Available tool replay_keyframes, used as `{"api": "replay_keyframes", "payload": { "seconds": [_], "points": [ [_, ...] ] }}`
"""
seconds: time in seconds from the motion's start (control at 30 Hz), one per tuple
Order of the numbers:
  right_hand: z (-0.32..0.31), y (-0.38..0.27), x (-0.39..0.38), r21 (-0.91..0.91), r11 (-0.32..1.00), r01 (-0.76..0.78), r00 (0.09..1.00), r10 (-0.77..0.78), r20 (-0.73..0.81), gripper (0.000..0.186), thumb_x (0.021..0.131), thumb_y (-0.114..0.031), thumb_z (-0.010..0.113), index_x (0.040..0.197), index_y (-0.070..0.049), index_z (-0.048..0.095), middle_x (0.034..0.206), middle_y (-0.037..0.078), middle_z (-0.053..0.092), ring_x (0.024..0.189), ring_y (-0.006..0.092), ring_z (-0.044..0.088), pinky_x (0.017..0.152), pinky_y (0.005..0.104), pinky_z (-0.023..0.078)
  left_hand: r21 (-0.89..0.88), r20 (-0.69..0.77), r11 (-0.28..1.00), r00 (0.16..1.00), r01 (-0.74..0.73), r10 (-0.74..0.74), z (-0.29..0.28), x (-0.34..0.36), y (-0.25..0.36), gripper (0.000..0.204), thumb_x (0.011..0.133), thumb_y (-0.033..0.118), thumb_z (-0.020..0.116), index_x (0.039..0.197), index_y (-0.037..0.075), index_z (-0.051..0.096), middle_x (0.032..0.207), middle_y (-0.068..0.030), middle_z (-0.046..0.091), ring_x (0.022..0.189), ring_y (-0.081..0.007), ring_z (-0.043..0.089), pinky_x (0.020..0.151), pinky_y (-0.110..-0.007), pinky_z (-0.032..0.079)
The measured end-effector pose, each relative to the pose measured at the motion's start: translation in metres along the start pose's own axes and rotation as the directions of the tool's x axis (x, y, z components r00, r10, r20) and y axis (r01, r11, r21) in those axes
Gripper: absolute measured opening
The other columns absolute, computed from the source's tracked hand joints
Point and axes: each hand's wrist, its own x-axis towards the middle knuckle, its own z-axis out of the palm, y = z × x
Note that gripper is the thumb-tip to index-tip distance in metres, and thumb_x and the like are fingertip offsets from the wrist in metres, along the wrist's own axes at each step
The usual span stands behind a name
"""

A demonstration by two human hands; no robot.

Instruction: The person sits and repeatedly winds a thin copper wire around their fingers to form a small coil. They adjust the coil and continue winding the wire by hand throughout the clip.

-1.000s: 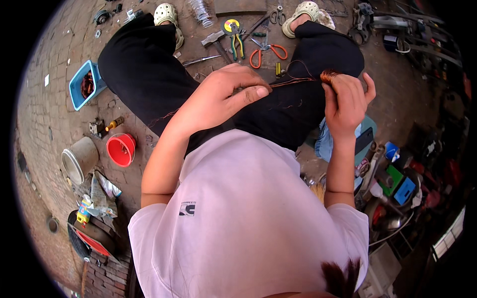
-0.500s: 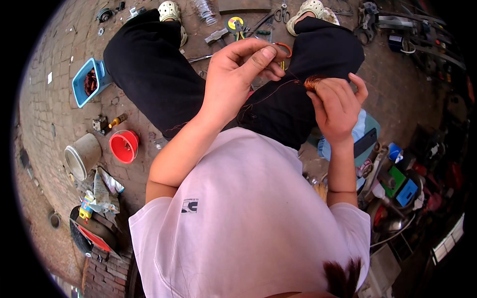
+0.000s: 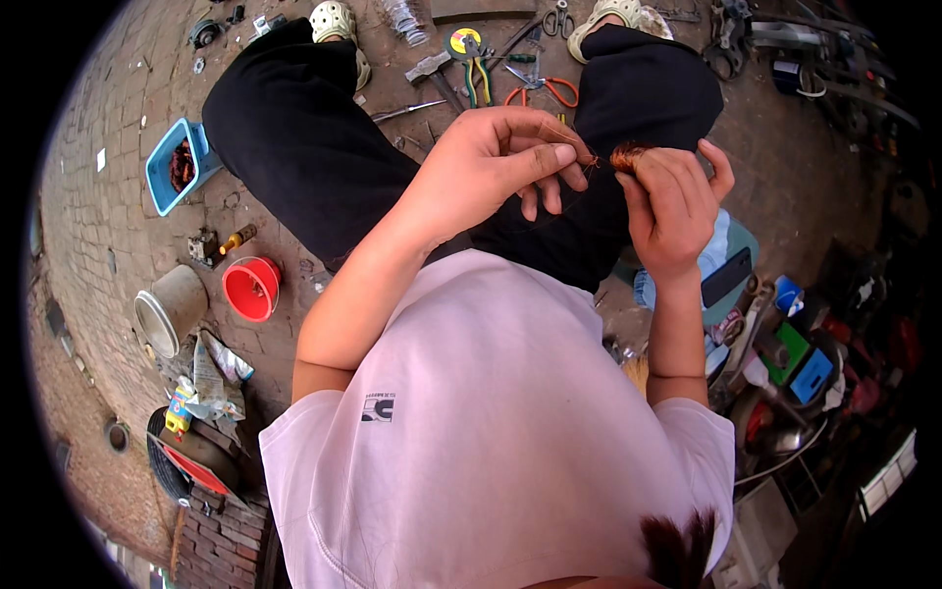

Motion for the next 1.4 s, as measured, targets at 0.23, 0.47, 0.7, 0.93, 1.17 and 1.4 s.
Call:
{"api": "replay_keyframes", "payload": {
  "seconds": [0.23, 0.47, 0.7, 0.93, 1.17, 1.4],
  "points": [
    [0.0, -0.002, -0.001, -0.004, 1.0, -0.006, 1.0, 0.006, -0.016, 0.019, 0.072, -0.008, 0.074, 0.087, -0.006, 0.064, 0.081, 0.002, 0.066, 0.075, 0.0177, 0.064, 0.096, 0.0373, 0.034, -0.136, 0.053, 0.987, 0.996, 0.083, -0.077, 0.008, 0.001, -0.008, 0.011, 0.094, 0.012, 0.054, 0.094, 0.001, 0.055, 0.069, -0.0041, 0.06, 0.047, -0.0047, 0.049, 0.043, -0.016, 0.03],
    [0.001, -0.001, 0.0, -0.013, 1.0, -0.016, 1.0, 0.016, -0.016, 0.018, 0.073, -0.008, 0.074, 0.088, -0.007, 0.064, 0.082, 0.002, 0.066, 0.075, 0.0175, 0.064, 0.096, 0.0373, 0.033, 0.155, -0.052, 0.971, 0.98, -0.184, 0.194, 0.015, 0.002, -0.017, 0.016, 0.085, 0.011, 0.068, 0.094, 0.004, 0.056, 0.065, 0.0017, 0.052, 0.053, -0.006, 0.043, 0.051, -0.019, 0.034],
    [0.003, -0.002, 0.0, -0.03, 1.0, -0.004, 1.0, 0.004, -0.013, 0.018, 0.072, -0.008, 0.074, 0.088, -0.007, 0.064, 0.081, 0.002, 0.066, 0.076, 0.0169, 0.064, 0.096, 0.0369, 0.034, 0.337, -0.14, 0.916, 0.95, -0.218, 0.278, 0.015, -0.001, -0.018, 0.02, 0.084, 0.012, 0.07, 0.1, 0.002, 0.063, 0.076, -0.0003, 0.062, 0.064, -0.0072, 0.052, 0.062, -0.018, 0.042],
    [0.002, 0.0, 0.0, -0.076, 0.997, 0.014, 0.999, -0.017, -0.035, 0.019, 0.071, -0.008, 0.074, 0.087, -0.007, 0.064, 0.08, 0.002, 0.066, 0.075, 0.0165, 0.064, 0.095, 0.0365, 0.034, -0.272, 0.087, 0.961, 0.996, 0.043, -0.02, 0.012, -0.005, -0.006, 0.02, 0.095, 0.018, 0.055, 0.098, 0.002, 0.067, 0.086, -0.0039, 0.068, 0.065, -0.0045, 0.054, 0.055, -0.018, 0.041],
    [-0.002, 0.0, 0.0, -0.084, 0.996, 0.039, 0.999, -0.04, -0.017, 0.021, 0.07, -0.01, 0.075, 0.087, -0.007, 0.064, 0.08, 0.001, 0.066, 0.075, 0.0162, 0.064, 0.094, 0.0356, 0.035, 0.688, -0.051, 0.591, 0.785, -0.42, 0.618, 0.013, -0.003, -0.025, 0.01, 0.084, 0.004, 0.062, 0.093, 0.002, 0.067, 0.074, -0.006, 0.064, 0.06, -0.0161, 0.057, 0.055, -0.027, 0.044],
    [-0.009, 0.005, -0.001, -0.128, 0.992, 0.013, 1.0, -0.012, 0.01, 0.02, 0.071, -0.009, 0.075, 0.088, -0.008, 0.064, 0.081, 0.0, 0.066, 0.075, 0.0156, 0.063, 0.095, 0.0349, 0.034, 0.89, -0.037, 0.351, 0.722, -0.29, 0.691, -0.002, -0.014, -0.018, 0.011, 0.077, 0.008, 0.068, 0.088, 0.008, 0.068, 0.075, -0.0051, 0.064, 0.062, -0.0249, 0.061, 0.052, -0.031, 0.048]
  ]
}}
